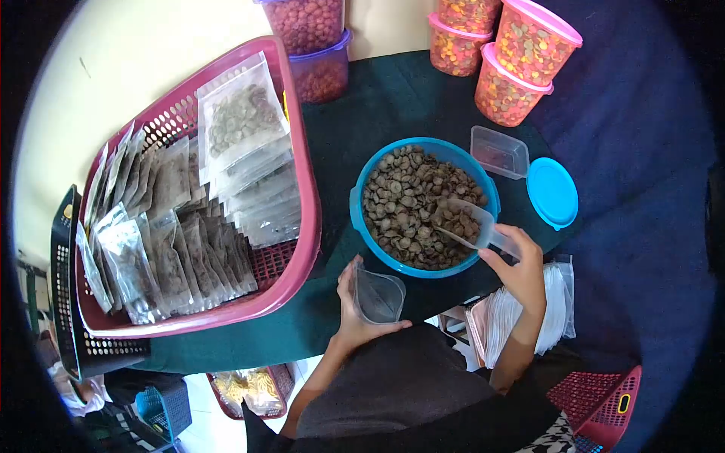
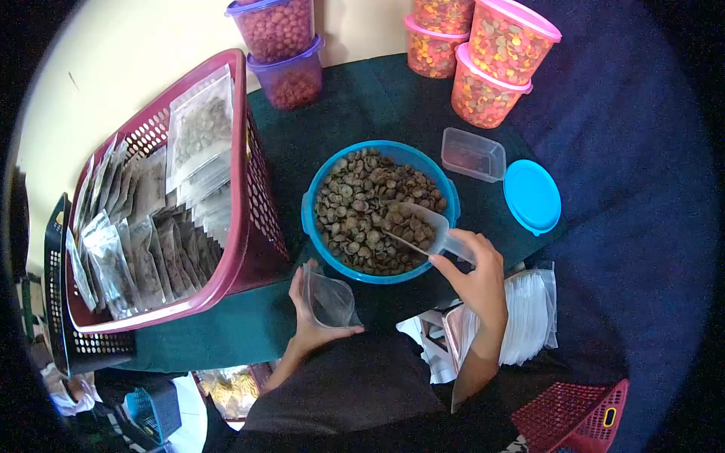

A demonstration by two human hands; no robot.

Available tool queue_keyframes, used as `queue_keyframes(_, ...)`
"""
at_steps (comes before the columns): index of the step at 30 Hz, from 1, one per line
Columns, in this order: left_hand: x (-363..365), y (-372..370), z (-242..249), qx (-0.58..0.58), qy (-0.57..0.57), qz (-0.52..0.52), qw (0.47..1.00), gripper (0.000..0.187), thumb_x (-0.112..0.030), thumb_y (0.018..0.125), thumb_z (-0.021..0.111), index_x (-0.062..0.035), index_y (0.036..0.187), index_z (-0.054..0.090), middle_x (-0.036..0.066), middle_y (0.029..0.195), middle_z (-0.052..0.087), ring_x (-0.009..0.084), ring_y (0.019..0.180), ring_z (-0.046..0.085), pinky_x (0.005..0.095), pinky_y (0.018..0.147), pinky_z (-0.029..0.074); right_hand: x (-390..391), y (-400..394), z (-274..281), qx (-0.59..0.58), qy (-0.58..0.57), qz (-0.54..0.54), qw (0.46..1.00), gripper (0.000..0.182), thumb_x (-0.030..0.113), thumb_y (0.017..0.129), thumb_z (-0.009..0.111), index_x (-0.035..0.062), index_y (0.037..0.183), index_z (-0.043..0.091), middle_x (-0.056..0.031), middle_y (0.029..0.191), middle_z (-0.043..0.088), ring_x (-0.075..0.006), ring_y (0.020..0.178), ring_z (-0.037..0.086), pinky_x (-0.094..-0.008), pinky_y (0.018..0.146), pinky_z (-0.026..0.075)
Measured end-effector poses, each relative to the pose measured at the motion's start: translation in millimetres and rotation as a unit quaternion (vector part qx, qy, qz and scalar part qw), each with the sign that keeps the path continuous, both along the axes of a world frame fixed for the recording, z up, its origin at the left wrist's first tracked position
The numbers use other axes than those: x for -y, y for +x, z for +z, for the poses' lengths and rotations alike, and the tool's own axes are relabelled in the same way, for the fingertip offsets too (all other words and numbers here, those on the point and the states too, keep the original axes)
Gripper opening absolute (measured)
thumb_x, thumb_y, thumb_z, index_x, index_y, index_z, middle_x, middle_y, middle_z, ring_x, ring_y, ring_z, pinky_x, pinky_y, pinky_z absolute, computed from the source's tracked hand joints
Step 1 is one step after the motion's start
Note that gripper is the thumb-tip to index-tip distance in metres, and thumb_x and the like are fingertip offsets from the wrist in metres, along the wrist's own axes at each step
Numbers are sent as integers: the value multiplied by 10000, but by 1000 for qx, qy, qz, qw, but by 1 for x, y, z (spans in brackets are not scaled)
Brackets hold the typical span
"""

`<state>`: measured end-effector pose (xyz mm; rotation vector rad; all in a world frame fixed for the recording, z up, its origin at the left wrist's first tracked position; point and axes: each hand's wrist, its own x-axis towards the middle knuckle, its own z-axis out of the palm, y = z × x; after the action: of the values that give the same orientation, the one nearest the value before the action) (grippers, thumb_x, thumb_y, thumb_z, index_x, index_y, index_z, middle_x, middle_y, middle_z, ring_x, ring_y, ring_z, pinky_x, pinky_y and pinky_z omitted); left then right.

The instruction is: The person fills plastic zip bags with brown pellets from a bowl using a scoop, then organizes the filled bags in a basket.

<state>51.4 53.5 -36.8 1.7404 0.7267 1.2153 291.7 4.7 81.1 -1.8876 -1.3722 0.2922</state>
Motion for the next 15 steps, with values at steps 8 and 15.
queue_keyframes(8, 2, -1, -4, -6, -1, -20, 1000, 1222, -281, 384, 845, -18, 1264, 39, 217, 1259, 202, 321, 1188, 246, 414, 978, 224, 6, -9, 23, -18, -2, 129, 991, 410, 179, 556, 737, 20, 906, 593, -96, 744, 561, -205, 669, 515, -303, 619, 391)
queue_keyframes(15, 3, -2, -9, 5, 4, -12, 1000, 1191, -288, 385, 843, -33, 1262, 78, 219, 1227, 239, 330, 1165, 265, 425, 964, 246, -4, -18, 47, 51, -34, 265, 962, 416, 263, 549, 730, 60, 890, 607, -69, 706, 541, -206, 677, 495, -296, 635, 344)
